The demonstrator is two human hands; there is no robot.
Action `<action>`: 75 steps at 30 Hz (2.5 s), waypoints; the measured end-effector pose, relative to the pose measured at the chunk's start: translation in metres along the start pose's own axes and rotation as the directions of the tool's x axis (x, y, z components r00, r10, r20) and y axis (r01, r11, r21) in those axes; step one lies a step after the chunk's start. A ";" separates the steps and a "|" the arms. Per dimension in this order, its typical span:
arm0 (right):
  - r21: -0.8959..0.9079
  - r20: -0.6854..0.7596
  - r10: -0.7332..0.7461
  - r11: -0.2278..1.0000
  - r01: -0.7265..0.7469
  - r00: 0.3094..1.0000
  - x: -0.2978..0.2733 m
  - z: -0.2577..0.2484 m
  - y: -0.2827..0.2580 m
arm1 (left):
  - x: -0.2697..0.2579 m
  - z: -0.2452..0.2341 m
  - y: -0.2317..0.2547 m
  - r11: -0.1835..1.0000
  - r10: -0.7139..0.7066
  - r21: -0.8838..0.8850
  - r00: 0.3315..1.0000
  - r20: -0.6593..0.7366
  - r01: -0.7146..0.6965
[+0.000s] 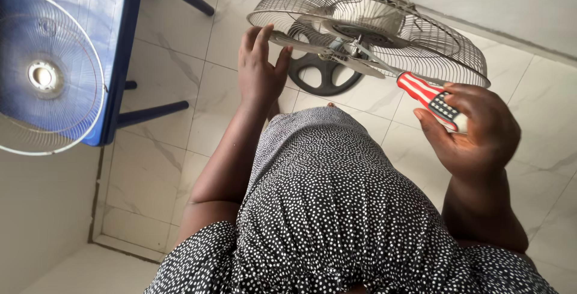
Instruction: The person unplugs a standing fan and removes the front wire cage, placing it on a nearby blue stool. Using a screwdriver, they unscrew the central nut to detach the fan blades, which are then placed on the stool. The person continues to loosen the remaining components of the fan.
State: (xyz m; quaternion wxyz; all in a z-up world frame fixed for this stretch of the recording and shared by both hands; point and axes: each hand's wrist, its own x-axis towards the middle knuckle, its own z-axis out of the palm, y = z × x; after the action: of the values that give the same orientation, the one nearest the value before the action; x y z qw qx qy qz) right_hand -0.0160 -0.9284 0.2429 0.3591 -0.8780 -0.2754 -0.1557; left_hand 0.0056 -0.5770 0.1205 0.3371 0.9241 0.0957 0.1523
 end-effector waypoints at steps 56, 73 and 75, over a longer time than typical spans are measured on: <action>0.114 -0.085 0.231 0.969 -0.220 0.969 -0.005 -0.005 -0.015 | -0.005 0.021 -0.044 0.994 0.095 -0.054 0.994 -0.055 -0.098; -0.301 0.111 0.114 0.951 -0.076 0.987 0.026 0.035 0.006 | 0.010 -0.007 0.026 0.888 0.427 -0.143 0.899 -0.094 -0.437; -0.316 0.118 0.115 0.946 -0.073 0.986 0.027 0.036 0.005 | 0.010 -0.008 0.026 0.885 0.435 -0.136 0.895 -0.098 -0.445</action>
State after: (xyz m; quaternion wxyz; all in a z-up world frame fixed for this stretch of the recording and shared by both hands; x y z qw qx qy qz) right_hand 0.0115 -0.8956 0.2275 0.2042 -0.9442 -0.2288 -0.1201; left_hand 0.0143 -0.5894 0.1452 0.3612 0.8874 -0.1175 0.2614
